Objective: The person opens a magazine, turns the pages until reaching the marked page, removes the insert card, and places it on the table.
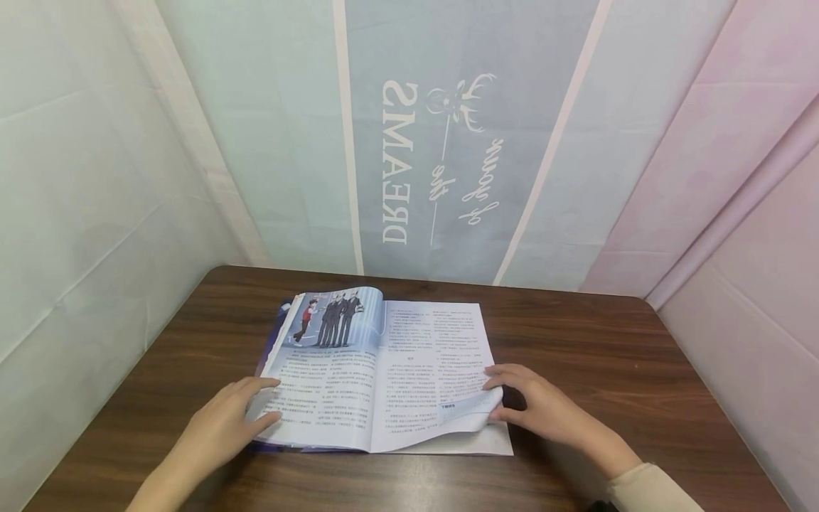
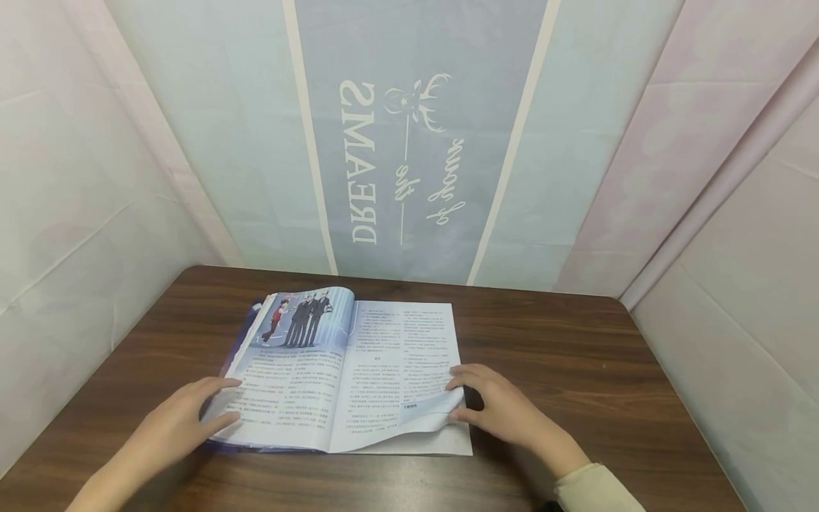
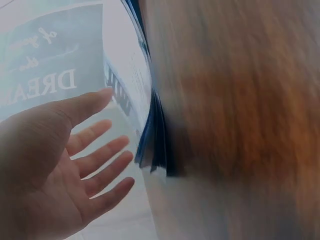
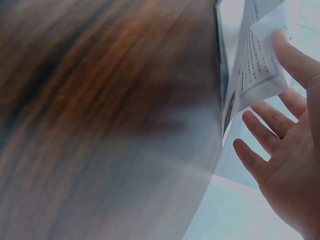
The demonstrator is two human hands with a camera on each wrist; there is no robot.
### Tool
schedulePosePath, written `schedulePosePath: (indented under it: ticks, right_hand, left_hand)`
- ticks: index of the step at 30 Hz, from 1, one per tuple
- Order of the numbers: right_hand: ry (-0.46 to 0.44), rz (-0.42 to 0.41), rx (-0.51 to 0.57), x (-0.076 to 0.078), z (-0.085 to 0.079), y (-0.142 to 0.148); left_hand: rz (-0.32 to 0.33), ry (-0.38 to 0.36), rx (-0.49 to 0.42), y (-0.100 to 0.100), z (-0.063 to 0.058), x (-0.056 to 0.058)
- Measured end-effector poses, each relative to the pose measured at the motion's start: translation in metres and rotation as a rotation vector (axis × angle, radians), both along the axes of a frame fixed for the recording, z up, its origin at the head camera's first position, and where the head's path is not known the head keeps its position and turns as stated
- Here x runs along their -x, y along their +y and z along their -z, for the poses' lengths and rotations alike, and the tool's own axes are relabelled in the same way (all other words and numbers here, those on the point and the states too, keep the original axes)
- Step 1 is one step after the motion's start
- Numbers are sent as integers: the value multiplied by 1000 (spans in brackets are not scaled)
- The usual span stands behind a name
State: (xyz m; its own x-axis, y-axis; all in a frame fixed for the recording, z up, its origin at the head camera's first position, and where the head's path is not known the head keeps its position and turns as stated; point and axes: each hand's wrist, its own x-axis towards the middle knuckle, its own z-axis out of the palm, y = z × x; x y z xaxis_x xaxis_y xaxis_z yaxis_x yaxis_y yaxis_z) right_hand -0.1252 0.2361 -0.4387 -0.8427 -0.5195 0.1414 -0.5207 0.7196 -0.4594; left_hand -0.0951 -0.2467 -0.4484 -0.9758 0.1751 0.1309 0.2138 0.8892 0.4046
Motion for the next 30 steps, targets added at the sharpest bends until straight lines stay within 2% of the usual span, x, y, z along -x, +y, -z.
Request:
schedulePosePath:
  ticks: [8,11,19,26,30]
  right_hand:
    - [189,-24,87,3,-12,-7]
    - [230,-40,123,4,-18,-12]
    - [282,-77,200,8,-37,-32]
    - [303,-80,226,11,-53,-52]
    - [300,-86,247,12,-60,-64]
  left_hand:
    - [38,70,-84,27,-9,-5]
    - [62,108,-96,40,-12,-8]
    - [161,231,-126,75,-22,-8]
    - [290,349,-195,107,-32,-5]
    - [356,385,-226,122,-36,-3]
